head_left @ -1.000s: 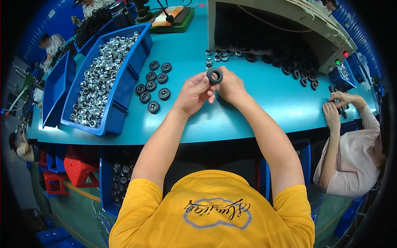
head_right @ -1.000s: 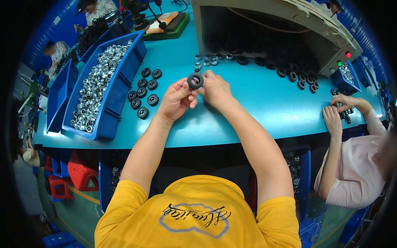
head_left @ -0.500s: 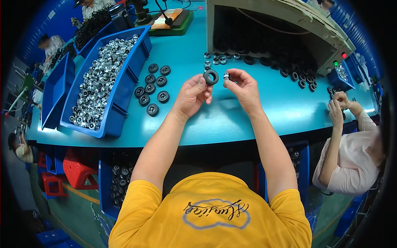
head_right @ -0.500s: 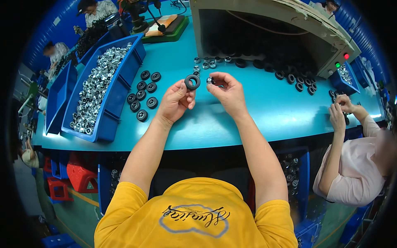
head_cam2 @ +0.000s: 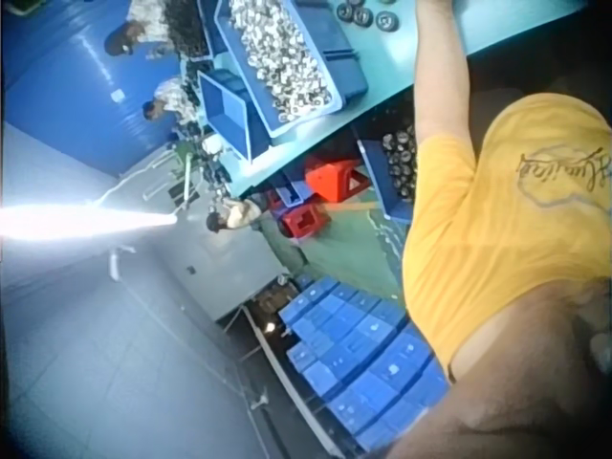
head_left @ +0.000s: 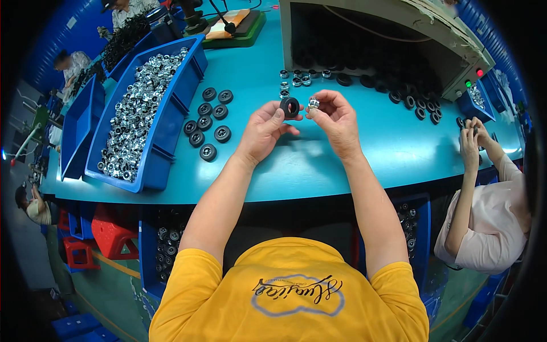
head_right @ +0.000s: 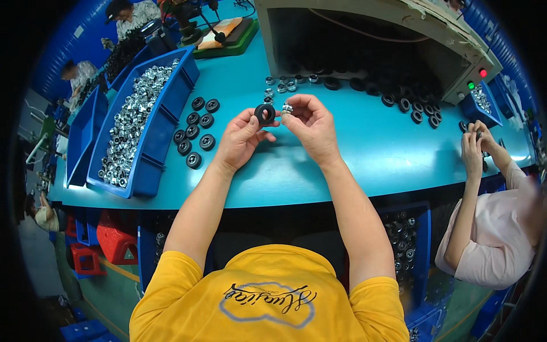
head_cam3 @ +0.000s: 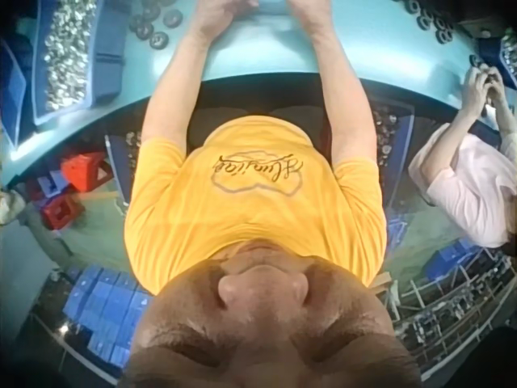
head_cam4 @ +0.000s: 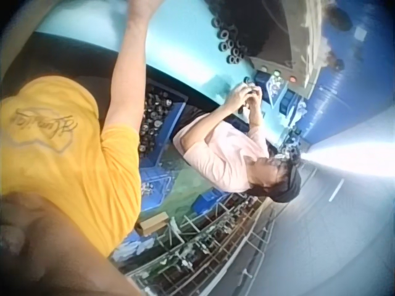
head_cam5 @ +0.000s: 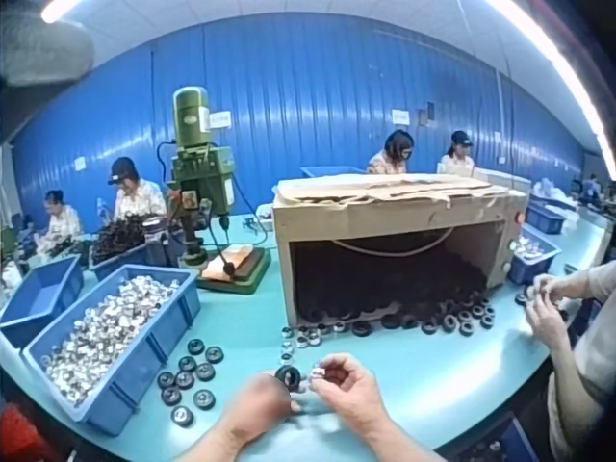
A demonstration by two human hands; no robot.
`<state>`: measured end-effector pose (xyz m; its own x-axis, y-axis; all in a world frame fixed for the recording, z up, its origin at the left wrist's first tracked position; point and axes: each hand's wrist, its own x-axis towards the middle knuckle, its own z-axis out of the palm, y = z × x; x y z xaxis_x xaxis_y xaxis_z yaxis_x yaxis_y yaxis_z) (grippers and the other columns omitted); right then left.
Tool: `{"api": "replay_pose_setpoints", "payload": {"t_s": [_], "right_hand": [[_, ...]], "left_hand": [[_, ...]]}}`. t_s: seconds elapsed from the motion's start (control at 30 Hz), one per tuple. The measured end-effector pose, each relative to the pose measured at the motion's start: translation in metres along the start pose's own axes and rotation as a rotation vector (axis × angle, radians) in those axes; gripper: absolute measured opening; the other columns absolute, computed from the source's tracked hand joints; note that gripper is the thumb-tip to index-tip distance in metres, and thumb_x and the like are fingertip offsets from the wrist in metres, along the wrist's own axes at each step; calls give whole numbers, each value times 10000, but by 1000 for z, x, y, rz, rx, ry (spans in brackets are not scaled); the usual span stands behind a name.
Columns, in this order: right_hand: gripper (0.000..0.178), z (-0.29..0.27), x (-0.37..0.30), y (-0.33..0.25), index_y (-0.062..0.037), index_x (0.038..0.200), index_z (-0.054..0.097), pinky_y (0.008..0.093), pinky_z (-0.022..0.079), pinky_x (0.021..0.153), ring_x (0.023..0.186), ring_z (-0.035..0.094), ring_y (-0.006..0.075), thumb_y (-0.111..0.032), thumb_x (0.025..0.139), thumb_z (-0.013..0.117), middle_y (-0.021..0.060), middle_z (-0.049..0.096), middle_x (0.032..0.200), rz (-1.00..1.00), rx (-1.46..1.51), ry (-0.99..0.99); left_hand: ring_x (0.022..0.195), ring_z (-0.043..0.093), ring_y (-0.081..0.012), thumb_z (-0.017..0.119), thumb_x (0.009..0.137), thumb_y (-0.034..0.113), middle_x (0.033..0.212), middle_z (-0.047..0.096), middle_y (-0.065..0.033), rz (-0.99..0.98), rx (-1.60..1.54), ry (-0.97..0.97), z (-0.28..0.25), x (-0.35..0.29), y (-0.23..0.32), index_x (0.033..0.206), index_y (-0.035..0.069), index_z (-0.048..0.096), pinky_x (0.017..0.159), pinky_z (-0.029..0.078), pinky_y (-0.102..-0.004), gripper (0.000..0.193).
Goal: Assemble small wheels by inserting metal bearings into rubber outer rings at a factory workstation.
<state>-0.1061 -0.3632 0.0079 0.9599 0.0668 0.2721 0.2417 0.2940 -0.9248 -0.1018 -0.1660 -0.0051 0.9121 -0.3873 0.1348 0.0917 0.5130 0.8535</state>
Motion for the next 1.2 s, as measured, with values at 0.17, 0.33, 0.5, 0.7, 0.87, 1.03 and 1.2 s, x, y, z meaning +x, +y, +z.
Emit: {"api": "replay_pose_setpoints", "payload": {"t_s": [0.17,0.33,0.5,0.7,0.87,1.03,1.2], "right_hand": [[282,3,2,-4,3,1160,610,305,585,879,975,671,149,-22,897,709,67,661,1044,4,44,21],[265,0,4,0,23,1157,603,324,594,879,962,689,170,-32,906,668,89,664,1038,89,48,29],[281,0,4,3,34,1167,597,323,592,898,954,702,187,-35,899,648,106,661,1038,130,31,28],[274,2,5,4,40,1172,595,322,593,903,976,705,201,-30,910,638,130,645,1086,160,59,30],[266,2,5,5,27,1167,609,319,586,905,980,696,184,-34,915,671,110,663,1076,190,113,17],[292,4,5,7,-9,1153,637,304,565,898,960,672,144,-60,890,757,64,692,1061,128,105,-20],[276,5,3,7,-47,1111,672,279,540,870,989,649,125,-92,870,800,40,695,1070,83,26,-47]], "left_hand": [[1061,641,-184,668,994,119,1177,664,-116,152,243,128,-6,2,-10,1171,26,578,832,557,-307,219],[872,611,-137,846,816,72,999,619,-48,430,800,345,6,-1,-13,1200,30,552,760,544,-273,485],[824,612,-141,878,757,91,991,624,-65,563,1096,398,11,-5,-11,1232,36,574,718,535,-277,567],[810,621,-169,865,759,106,970,629,-76,570,1161,389,15,-7,-3,1181,29,636,702,529,-293,486],[839,630,-145,817,851,121,1035,669,-64,453,901,348,8,-4,-9,1213,-7,634,744,548,-290,425],[945,652,-144,681,993,172,1123,685,-73,99,201,188,-3,1,-10,1328,-25,594,858,566,-322,399],[1051,652,-169,603,1042,237,1176,681,-94,-50,-75,10,-4,-2,-2,1375,-27,558,937,554,-360,428]]}}
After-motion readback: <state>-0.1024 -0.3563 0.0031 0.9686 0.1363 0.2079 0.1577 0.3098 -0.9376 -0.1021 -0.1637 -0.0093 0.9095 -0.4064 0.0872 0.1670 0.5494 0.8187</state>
